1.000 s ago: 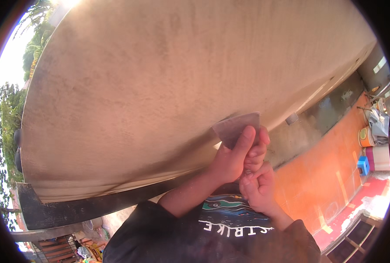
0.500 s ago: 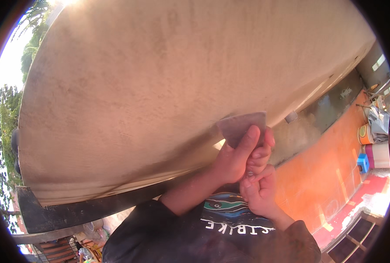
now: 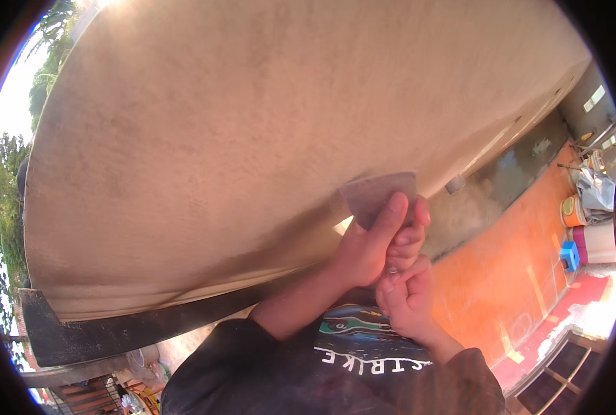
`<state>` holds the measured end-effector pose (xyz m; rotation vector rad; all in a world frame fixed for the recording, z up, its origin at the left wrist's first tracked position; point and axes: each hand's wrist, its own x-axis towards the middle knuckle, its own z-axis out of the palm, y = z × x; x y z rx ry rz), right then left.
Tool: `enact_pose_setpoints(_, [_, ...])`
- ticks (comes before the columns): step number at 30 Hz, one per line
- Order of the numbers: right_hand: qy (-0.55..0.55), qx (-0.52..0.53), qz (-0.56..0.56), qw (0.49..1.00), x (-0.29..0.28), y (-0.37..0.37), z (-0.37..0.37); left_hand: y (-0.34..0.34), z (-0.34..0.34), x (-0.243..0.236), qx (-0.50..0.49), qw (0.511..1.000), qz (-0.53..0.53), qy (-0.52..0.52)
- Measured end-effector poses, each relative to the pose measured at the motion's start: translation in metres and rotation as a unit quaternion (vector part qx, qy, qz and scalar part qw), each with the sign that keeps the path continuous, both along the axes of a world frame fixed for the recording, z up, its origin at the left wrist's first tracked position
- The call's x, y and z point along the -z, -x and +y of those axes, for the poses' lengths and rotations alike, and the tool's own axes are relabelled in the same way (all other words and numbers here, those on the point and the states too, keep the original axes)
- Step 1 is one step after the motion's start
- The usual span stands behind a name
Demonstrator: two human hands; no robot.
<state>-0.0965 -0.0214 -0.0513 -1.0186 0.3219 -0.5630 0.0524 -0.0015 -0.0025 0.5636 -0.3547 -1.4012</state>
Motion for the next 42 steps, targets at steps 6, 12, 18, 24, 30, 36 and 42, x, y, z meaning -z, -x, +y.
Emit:
enact_pose_setpoints(6, [-0.022,-0.047,-0.055,0.997,-0.005,-0.003,-0.001,-0.001,0.002,-0.013,0.009,1.000,-0.012,0.017])
enact_pose_setpoints(12, [-0.005,-0.062,-0.046,0.997,-0.006,-0.004,0.002,-0.001,0.008,-0.015,-0.018,1.000,-0.008,-0.013])
enact_pose_setpoints(18, [0.065,-0.014,0.004,0.998,0.002,-0.005,0.007,-0.001,0.015,-0.004,-0.015,1.000,-0.013,0.000])
enact_pose_setpoints(24, [0.050,-0.034,-0.007,0.998,0.014,0.002,0.011,0.004,0.017,0.017,-0.032,0.999,-0.002,-0.029])
enact_pose_setpoints(30, [-0.004,-0.022,-0.031,0.999,0.015,-0.010,0.016,-0.003,0.019,0.006,-0.028,0.999,-0.029,-0.027])
enact_pose_setpoints(36, [-0.001,-0.018,-0.060,0.998,0.012,-0.010,0.019,-0.004,0.019,0.000,-0.029,0.997,-0.028,-0.070])
enact_pose_setpoints(42, [0.054,0.001,0.007,0.999,0.010,-0.009,0.020,0.000,0.015,0.008,-0.008,0.998,-0.012,-0.056])
